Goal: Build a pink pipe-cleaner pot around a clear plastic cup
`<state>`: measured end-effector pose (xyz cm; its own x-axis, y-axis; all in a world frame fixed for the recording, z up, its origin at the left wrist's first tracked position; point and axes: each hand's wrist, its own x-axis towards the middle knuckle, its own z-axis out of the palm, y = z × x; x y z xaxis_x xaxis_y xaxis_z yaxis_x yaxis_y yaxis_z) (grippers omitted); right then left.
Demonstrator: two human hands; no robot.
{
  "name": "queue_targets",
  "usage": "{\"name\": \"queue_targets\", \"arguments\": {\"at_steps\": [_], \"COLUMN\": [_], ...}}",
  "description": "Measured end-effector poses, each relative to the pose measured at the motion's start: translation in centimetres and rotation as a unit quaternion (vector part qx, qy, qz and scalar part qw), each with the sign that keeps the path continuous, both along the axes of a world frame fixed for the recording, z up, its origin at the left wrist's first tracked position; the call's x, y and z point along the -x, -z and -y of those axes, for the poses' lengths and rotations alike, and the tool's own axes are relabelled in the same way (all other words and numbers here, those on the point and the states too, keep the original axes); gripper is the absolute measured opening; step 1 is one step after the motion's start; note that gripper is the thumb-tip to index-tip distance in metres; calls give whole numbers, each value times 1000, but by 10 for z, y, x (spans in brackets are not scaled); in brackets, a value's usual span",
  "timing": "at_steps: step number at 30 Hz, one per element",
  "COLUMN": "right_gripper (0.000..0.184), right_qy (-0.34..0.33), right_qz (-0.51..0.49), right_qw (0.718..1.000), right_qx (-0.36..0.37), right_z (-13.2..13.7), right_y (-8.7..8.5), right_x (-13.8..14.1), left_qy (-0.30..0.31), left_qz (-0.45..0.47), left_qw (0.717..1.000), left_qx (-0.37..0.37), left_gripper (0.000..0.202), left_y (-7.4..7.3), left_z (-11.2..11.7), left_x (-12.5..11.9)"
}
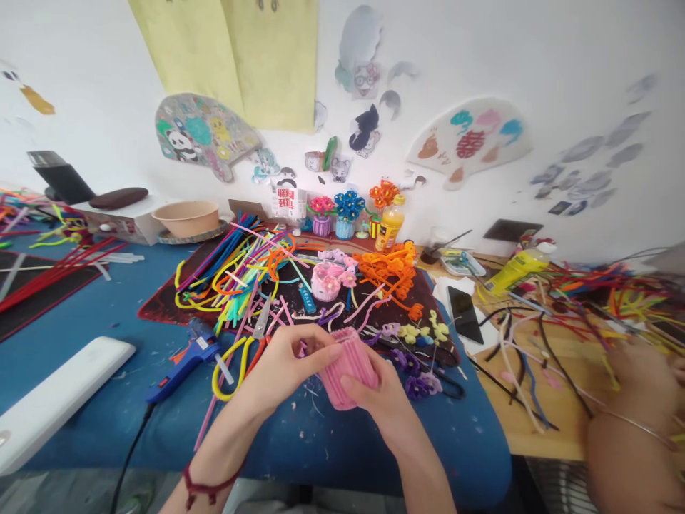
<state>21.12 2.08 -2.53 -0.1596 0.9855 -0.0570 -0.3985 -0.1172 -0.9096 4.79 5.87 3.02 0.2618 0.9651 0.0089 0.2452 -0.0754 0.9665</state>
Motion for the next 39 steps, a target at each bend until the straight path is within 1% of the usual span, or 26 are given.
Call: {"name": "queue_targets", "arguments": {"at_steps": [4,7,10,14,16,18,21,23,25,28,31,33,35,37,39], "right_gripper": [56,56,55,55,55,56,57,58,58,57,56,55,55,54,52], "right_qy": [2,-7,-6,38,62,79,89,85,74,59,52,55,56,49,37], "right_qz": [-8,-12,-15,-33,-41,-58,-91,-109,-128,-156,-181,-193,-200,-206,-211], "right_qw": [1000,1000,1000,999,997,995,992,990,989,986,982,979,978,977,976], "right_qx": [-9,-16,-25,-12,-9,-12,-20,-17,-7,-12,-30,-28,-23,-24,-28], "right_z": [-3,-5,-6,-11,-15,-19,-25,-25,-24,-20,-17,-16,-17,-19,-21], "right_y": [5,6,6,10,13,15,12,9,5,-1,-7,-9,-10,-10,-11], "right_x": [-3,-7,-9,-7,-5,-2,0,0,-1,-3,-3,-3,-2,-1,-2], "left_qy": [-3,4,9,-4,-29,-76,-149,-178,-201,-216,-185,-170,-180,-206,-226], "left_qz": [19,24,23,11,-2,-17,-27,-25,-22,-16,-9,-5,1,10,26], "left_qw": [1000,1000,999,1000,999,993,977,965,953,942,949,955,958,957,957], "left_qx": [11,20,19,-13,-46,-88,-153,-193,-227,-255,-254,-242,-224,-204,-180], "left_gripper": [30,31,35,37,35,28,16,12,14,32,33,21,12,15,27], "left_y": [4,8,8,5,6,8,13,16,16,12,7,7,10,15,18], "left_z": [-5,-6,-7,-12,-15,-17,-18,-16,-13,-8,-3,0,3,4,3], "left_x": [-6,-10,-11,-12,-13,-15,-21,-25,-28,-26,-23,-21,-20,-19,-17]}}
